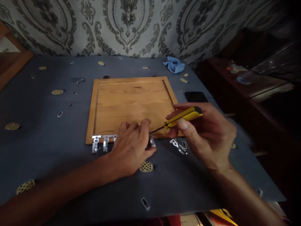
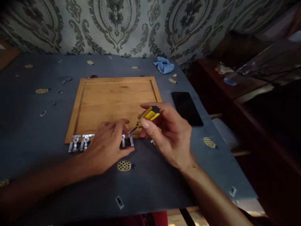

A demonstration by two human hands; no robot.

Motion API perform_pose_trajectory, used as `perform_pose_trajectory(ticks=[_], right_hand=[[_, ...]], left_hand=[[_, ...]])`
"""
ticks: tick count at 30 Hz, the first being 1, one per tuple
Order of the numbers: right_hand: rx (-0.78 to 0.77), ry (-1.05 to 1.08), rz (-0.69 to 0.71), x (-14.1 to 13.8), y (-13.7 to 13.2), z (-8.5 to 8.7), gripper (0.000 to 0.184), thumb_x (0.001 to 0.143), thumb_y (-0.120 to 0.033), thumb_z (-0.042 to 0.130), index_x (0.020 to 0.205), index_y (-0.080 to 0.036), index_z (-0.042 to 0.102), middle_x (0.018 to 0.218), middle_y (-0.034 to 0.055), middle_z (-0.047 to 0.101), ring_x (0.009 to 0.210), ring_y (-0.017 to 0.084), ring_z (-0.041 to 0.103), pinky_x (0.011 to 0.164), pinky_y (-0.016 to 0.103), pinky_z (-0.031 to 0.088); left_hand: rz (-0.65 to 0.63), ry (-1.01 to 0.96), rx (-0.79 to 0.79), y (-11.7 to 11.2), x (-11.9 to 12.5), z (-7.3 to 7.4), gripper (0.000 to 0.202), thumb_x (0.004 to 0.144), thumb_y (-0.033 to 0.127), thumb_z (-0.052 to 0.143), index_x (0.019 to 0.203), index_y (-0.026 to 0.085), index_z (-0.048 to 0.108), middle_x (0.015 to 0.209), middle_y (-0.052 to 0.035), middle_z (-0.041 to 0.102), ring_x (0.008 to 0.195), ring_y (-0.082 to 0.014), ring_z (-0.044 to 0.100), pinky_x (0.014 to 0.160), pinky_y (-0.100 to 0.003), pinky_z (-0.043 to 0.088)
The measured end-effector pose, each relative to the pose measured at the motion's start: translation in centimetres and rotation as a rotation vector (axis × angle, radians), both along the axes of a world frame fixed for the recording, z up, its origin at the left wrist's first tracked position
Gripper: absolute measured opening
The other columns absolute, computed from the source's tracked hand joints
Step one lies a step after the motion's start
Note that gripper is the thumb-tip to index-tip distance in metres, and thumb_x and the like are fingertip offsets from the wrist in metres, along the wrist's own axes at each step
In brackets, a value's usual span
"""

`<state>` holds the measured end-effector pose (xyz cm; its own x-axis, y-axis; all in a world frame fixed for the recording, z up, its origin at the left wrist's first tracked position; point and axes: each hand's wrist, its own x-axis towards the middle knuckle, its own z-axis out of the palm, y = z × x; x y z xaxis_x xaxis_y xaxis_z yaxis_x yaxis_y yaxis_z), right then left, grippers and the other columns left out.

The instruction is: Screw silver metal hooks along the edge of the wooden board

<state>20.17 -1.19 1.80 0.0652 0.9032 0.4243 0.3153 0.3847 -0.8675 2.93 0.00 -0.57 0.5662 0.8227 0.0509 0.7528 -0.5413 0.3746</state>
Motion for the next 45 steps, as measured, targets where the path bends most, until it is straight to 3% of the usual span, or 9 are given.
perform_pose_trajectory(ticks=[5,12,18,24,34,37,42,45], right_hand=[[-0.091,-0.068,0.110,-0.1,0.1,1.1,0.009,0.086,-0.033,0.069,0.090,-0.025,0.069,0.078,-0.0014,0.068,0.053,0.011,0.065,0.049,0.025,0.057],[-0.071,0.048,0.077,-1.3,0.2,0.8,0.020,0.078,-0.032,0.077,0.076,-0.023,0.059,0.076,-0.0032,0.068,0.046,0.008,0.061,0.041,0.020,0.053],[-0.077,0.030,0.083,-1.0,0.1,0.6,0.011,0.084,-0.031,0.071,0.092,-0.025,0.068,0.091,0.0005,0.072,0.050,0.010,0.063,0.047,0.025,0.058],[0.076,0.032,-0.050,-0.7,-0.6,-0.9,0.015,0.083,-0.020,0.071,0.096,-0.027,0.071,0.094,0.0001,0.072,0.050,0.009,0.063,0.047,0.024,0.057],[0.220,0.083,-0.074,-1.4,-0.3,-2.0,0.017,0.077,-0.022,0.078,0.087,-0.026,0.064,0.077,-0.0025,0.065,0.046,0.010,0.059,0.035,0.025,0.048],[0.261,0.061,-0.116,-1.5,-0.1,-2.0,0.020,0.076,-0.023,0.078,0.087,-0.027,0.061,0.075,-0.0026,0.063,0.048,0.011,0.056,0.038,0.027,0.045],[0.485,0.116,-0.250,-1.1,0.3,-1.1,0.018,0.081,-0.020,0.072,0.090,-0.025,0.058,0.074,-0.0022,0.064,0.050,0.011,0.054,0.041,0.028,0.041],[0.393,0.121,-0.214,-1.1,0.1,-0.8,0.016,0.083,-0.020,0.071,0.088,-0.025,0.056,0.072,-0.0020,0.062,0.047,0.010,0.053,0.040,0.028,0.041]], left_hand=[[0.013,0.009,-0.005,0.1,0.0,0.1,0.056,0.078,0.034,0.074,0.120,0.016,0.041,0.100,-0.0068,0.068,0.097,-0.0289,0.064,0.087,-0.044,0.044],[-0.012,-0.002,0.009,0.1,0.0,0.0,0.052,0.081,0.034,0.072,0.119,0.015,0.042,0.104,-0.0086,0.068,0.100,-0.0295,0.063,0.087,-0.044,0.044],[-0.008,-0.002,-0.021,0.1,0.1,0.2,0.049,0.079,0.033,0.074,0.114,0.015,0.044,0.099,-0.0077,0.068,0.097,-0.0295,0.064,0.087,-0.044,0.044],[0.001,0.003,-0.001,0.1,0.0,0.1,0.056,0.078,0.035,0.076,0.118,0.016,0.042,0.102,-0.0069,0.068,0.097,-0.0295,0.063,0.088,-0.044,0.043],[-0.014,-0.020,0.024,0.1,0.0,-0.3,0.053,0.078,0.033,0.076,0.115,0.016,0.042,0.102,-0.0085,0.069,0.102,-0.0298,0.064,0.087,-0.044,0.043],[-0.014,-0.022,0.028,0.1,-0.1,-0.4,0.054,0.078,0.034,0.075,0.116,0.016,0.041,0.103,-0.0088,0.069,0.103,-0.0299,0.063,0.087,-0.044,0.042],[-0.021,-0.034,0.009,0.1,-0.1,-0.5,0.056,0.078,0.034,0.075,0.118,0.017,0.039,0.103,-0.0079,0.069,0.103,-0.0291,0.063,0.089,-0.045,0.042],[-0.012,-0.031,0.007,0.1,-0.1,-0.4,0.057,0.078,0.034,0.076,0.119,0.015,0.040,0.102,-0.0082,0.069,0.103,-0.0297,0.063,0.089,-0.045,0.042]])
